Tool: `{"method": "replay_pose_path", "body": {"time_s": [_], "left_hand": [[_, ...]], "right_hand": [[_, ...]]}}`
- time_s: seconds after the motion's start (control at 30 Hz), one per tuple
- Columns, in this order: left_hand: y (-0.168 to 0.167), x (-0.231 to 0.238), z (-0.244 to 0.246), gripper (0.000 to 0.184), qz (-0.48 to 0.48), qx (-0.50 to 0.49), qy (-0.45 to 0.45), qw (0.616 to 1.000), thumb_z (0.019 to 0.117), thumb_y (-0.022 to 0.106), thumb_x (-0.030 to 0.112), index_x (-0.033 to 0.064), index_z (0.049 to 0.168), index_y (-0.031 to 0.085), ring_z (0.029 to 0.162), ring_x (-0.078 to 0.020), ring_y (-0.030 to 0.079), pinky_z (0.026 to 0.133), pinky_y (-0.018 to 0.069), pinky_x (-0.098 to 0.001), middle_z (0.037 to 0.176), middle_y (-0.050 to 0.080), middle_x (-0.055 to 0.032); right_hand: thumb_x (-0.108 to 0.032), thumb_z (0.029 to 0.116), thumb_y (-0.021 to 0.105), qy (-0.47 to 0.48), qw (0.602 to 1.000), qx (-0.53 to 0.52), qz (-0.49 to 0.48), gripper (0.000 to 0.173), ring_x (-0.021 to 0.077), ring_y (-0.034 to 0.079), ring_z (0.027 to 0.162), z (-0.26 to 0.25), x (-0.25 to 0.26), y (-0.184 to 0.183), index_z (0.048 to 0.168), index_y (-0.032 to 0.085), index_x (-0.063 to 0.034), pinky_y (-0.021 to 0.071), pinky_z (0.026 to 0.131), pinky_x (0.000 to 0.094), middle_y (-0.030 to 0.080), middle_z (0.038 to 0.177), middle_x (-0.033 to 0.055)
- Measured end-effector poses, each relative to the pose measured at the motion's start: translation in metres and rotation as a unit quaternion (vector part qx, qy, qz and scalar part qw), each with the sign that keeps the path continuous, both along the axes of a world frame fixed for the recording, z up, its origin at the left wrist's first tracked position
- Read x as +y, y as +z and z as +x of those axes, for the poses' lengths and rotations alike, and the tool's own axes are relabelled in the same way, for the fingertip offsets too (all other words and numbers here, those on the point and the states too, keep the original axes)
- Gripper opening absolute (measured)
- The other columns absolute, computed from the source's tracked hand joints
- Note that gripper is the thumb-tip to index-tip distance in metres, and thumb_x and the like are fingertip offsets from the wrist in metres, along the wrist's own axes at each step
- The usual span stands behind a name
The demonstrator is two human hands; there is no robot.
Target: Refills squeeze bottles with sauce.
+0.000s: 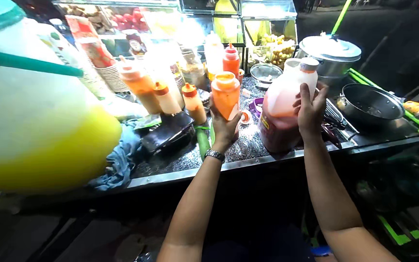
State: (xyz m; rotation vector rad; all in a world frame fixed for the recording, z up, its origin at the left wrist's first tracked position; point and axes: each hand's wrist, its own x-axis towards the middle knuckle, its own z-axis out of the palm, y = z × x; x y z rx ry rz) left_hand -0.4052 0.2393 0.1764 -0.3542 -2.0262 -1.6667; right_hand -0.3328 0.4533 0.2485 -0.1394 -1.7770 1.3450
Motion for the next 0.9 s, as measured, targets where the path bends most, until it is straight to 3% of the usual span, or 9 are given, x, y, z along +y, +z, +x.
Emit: {"method": "replay_pose_path", "body": {"time_s": [0.07,0.17,0.23,0.33,0.5,0.57,0.67,0.77,0.9], "left_hand": [[0.001,-0.004,-0.001,0.118,-0.024,-0.014,0.006,1.000,0.0785,0.089,0.023,0.0173,0.164,0.008,0.132,-0.0386,0.054,0.106,0.0466,-0.0569,0.158,0.039,-0.0230],[0.000,-0.007,0.006,0.125,-0.048,-0.009,0.050,0.998,0.0765,0.087,0.046,0.0186,0.165,0.005,0.146,-0.0411,0.036,0.114,0.0341,-0.0618,0.166,0.025,-0.0198],[0.012,-0.006,0.015,0.113,-0.076,0.085,0.089,0.990,0.0857,0.071,0.063,0.0083,0.163,0.010,0.152,-0.0350,0.026,0.121,0.0246,-0.0553,0.167,0.019,-0.0197],[0.063,-0.001,0.044,0.083,-0.129,0.274,0.079,0.950,0.1015,0.050,0.057,-0.0042,0.154,0.028,0.153,-0.0323,0.024,0.124,0.0211,-0.0483,0.162,0.027,-0.0255],[0.149,0.025,0.111,0.059,-0.208,0.460,-0.088,0.859,0.0967,0.056,0.060,0.0208,0.141,0.053,0.153,-0.0334,0.024,0.123,0.0095,-0.0584,0.157,0.039,-0.0168],[0.162,0.040,0.130,0.054,-0.245,0.499,-0.174,0.813,0.0931,0.061,0.062,0.0350,0.139,0.058,0.154,-0.0340,0.022,0.122,0.0056,-0.0639,0.159,0.041,-0.0102],[0.156,0.055,0.145,0.037,-0.297,0.507,-0.306,0.749,0.1012,0.052,0.052,0.0454,0.137,0.061,0.154,-0.0338,0.023,0.122,0.0068,-0.0654,0.159,0.043,-0.0034],[0.114,0.060,0.164,0.040,-0.273,0.415,-0.457,0.738,0.1048,0.046,0.026,0.0341,0.141,0.060,0.152,-0.0363,0.027,0.123,0.0154,-0.0596,0.157,0.046,-0.0086],[0.049,0.063,0.204,0.046,-0.198,0.196,-0.481,0.831,0.1000,0.041,0.006,0.0060,0.142,0.058,0.149,-0.0353,0.034,0.124,0.0293,-0.0466,0.154,0.045,-0.0217]], "right_hand": [[-0.036,0.1086,0.049,0.030,0.999,-0.040,-0.012,0.036,0.0056,0.055,0.053,0.003,0.004,0.003,0.114,0.057,-0.0013,0.0538,0.056,0.0278,0.055,0.067,-0.0040],[-0.045,0.1077,0.048,0.061,0.995,-0.079,0.016,0.038,0.0066,0.047,0.046,0.011,0.011,0.004,0.107,0.059,-0.0086,0.0480,0.048,0.0272,0.046,0.061,-0.0053],[-0.053,0.1057,0.048,0.052,0.995,-0.079,0.037,0.045,0.0106,0.042,0.043,0.023,0.006,0.002,0.108,0.060,-0.0097,0.0434,0.041,0.0297,0.045,0.060,-0.0008],[-0.043,0.1059,0.053,0.031,0.995,-0.034,0.093,0.038,0.0056,0.046,0.048,0.053,0.001,0.003,0.107,0.064,-0.0064,0.0445,0.047,0.0270,0.050,0.064,-0.0035],[-0.046,0.1029,0.058,0.115,0.984,0.010,0.135,0.034,-0.0108,0.051,0.057,0.129,0.012,0.007,0.100,0.065,-0.0125,0.0474,0.053,0.0124,0.055,0.068,-0.0172],[-0.046,0.0996,0.062,0.194,0.971,-0.001,0.141,0.033,-0.0115,0.056,0.062,0.157,0.019,0.009,0.095,0.068,-0.0139,0.0497,0.056,0.0117,0.063,0.071,-0.0177],[-0.040,0.0997,0.063,0.334,0.930,-0.058,0.141,0.035,-0.0130,0.060,0.074,0.191,0.021,0.006,0.105,0.071,-0.0072,0.0517,0.068,0.0098,0.069,0.084,-0.0136],[-0.037,0.1016,0.062,0.384,0.908,-0.082,0.147,0.029,-0.0156,0.056,0.071,0.212,0.025,-0.025,0.105,0.069,-0.0096,0.0485,0.068,0.0059,0.068,0.081,-0.0120],[-0.044,0.0998,0.061,0.335,0.916,-0.174,0.136,0.044,-0.0028,0.051,0.054,0.245,0.018,-0.073,0.090,0.067,-0.0017,0.0427,0.052,0.0159,0.057,0.062,-0.0016]]}}
